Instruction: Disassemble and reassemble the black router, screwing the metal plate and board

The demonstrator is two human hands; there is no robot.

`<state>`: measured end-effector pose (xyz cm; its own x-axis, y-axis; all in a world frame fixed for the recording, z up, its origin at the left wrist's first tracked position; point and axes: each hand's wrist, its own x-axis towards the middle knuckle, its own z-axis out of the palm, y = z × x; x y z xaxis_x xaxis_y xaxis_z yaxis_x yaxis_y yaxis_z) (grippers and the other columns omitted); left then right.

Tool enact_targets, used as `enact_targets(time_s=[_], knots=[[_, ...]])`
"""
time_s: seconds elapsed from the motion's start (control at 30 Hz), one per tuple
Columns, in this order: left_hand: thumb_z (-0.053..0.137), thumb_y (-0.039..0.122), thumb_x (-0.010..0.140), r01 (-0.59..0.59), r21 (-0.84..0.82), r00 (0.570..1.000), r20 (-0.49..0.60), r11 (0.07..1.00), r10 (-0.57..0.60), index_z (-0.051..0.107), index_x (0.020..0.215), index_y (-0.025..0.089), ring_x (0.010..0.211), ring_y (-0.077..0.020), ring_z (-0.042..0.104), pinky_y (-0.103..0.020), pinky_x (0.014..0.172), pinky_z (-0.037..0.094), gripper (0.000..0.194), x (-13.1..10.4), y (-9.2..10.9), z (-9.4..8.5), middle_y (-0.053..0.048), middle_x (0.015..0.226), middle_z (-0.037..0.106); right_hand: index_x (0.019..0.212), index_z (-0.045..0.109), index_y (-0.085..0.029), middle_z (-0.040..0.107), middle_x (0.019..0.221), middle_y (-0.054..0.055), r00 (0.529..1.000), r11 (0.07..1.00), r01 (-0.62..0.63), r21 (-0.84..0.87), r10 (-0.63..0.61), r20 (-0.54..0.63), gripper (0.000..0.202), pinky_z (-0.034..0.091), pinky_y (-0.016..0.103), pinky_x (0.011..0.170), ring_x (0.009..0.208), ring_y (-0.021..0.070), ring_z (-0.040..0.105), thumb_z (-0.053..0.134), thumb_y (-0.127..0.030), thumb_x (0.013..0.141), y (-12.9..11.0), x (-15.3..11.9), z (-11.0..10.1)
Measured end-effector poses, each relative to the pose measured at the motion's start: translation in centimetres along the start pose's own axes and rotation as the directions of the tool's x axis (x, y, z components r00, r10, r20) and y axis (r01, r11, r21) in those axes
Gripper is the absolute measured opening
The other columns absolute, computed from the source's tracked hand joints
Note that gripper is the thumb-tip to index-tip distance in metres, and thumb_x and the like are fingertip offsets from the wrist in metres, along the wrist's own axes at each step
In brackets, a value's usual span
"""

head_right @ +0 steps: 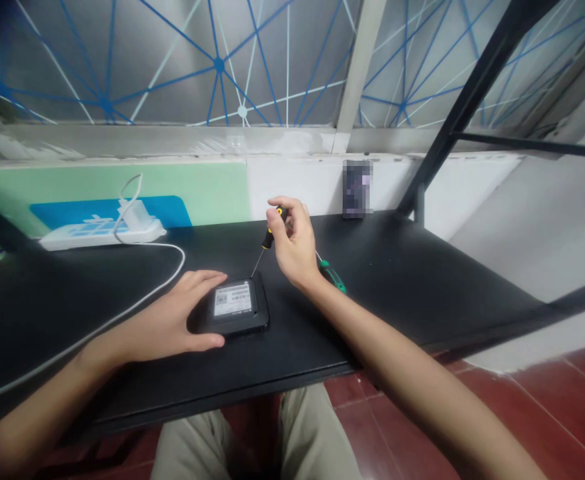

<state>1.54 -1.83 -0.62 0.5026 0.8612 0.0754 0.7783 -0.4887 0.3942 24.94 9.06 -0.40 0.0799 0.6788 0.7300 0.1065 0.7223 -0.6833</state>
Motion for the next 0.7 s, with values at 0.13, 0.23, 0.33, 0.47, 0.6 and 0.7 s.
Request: enact_targets(time_s=[0.13, 0.23, 0.33, 0.47, 0.6, 0.7], knots=[[0.069, 0.065, 0.081, -0.007, 0.003, 1.0, -0.003, 1.0, 0.007, 0.035, 0.152, 0.021, 0.14, -0.0373, 0.039, -0.054, 0.117, 0.037, 0.089, -0.05, -0.11, 0.06, -0.015, 0.153, 0.041, 0.13, 0.056, -0.035, 0.064, 0.12, 0.004, 0.994, 0.986, -0.08, 0.146, 0.068, 0.084, 0.035, 0.061, 0.041, 0.085, 0.093, 0.0172, 0.071, 0.045, -0.05, 0.1, -0.27, -0.52, -0.02], [0.069, 0.066, 0.081, -0.018, -0.001, 1.0, -0.017, 1.0, 0.018, 0.036, 0.152, 0.023, 0.14, -0.0381, 0.04, -0.056, 0.116, 0.037, 0.09, -0.08, -0.17, 0.1, -0.014, 0.153, 0.042, 0.135, 0.051, -0.036, 0.066, 0.11, 0.003, 0.994, 0.992, -0.076, 0.098, 0.068, 0.085, 0.039, 0.062, 0.041, 0.083, 0.085, 0.0171, 0.071, 0.051, -0.049, 0.098, -0.36, -0.65, -0.02], [0.07, 0.065, 0.08, -0.02, -0.007, 1.0, -0.024, 1.0, 0.02, 0.036, 0.152, 0.023, 0.139, -0.0388, 0.041, -0.057, 0.115, 0.038, 0.09, -0.08, -0.15, 0.11, -0.015, 0.152, 0.043, 0.129, 0.055, -0.035, 0.062, 0.096, 0.001, 0.999, 1.0, -0.026, -0.007, 0.026, 0.022, 0.04, 0.062, 0.041, 0.072, 0.07, 0.0167, 0.066, 0.063, -0.049, 0.092, -0.3, -0.65, -0.1], [0.069, 0.065, 0.081, -0.004, -0.012, 1.0, -0.006, 1.0, 0.004, 0.035, 0.153, 0.019, 0.14, -0.0378, 0.04, -0.055, 0.116, 0.038, 0.092, -0.09, -0.02, 0.12, -0.016, 0.152, 0.042, 0.115, 0.061, -0.033, 0.06, 0.094, 0.001, 0.999, 0.999, -0.023, -0.046, 0.021, -0.043, 0.031, 0.061, 0.037, 0.068, 0.067, 0.0147, 0.062, 0.063, -0.052, 0.091, -0.36, -0.73, -0.17], [0.069, 0.064, 0.081, -0.002, -0.006, 1.0, -0.015, 1.0, 0.002, 0.036, 0.152, 0.019, 0.14, -0.0374, 0.041, -0.054, 0.117, 0.037, 0.091, -0.13, 0.09, 0.14, -0.016, 0.152, 0.042, 0.129, 0.056, -0.032, 0.064, 0.11, 0.003, 0.988, 0.974, -0.154, 0.166, 0.153, 0.024, 0.037, 0.064, 0.034, 0.071, 0.081, 0.0145, 0.071, 0.047, -0.051, 0.099, -0.66, -0.78, -0.13], [0.069, 0.064, 0.081, -0.011, -0.004, 1.0, -0.023, 1.0, 0.011, 0.037, 0.151, 0.019, 0.139, -0.038, 0.042, -0.055, 0.116, 0.038, 0.09, -0.17, 0.11, 0.14, -0.016, 0.152, 0.043, 0.134, 0.053, -0.031, 0.067, 0.111, 0.003, 0.988, 0.969, -0.156, 0.192, 0.152, 0.037, 0.042, 0.064, 0.034, 0.075, 0.082, 0.0149, 0.073, 0.052, -0.05, 0.097, -0.91, -0.77, -0.1]])
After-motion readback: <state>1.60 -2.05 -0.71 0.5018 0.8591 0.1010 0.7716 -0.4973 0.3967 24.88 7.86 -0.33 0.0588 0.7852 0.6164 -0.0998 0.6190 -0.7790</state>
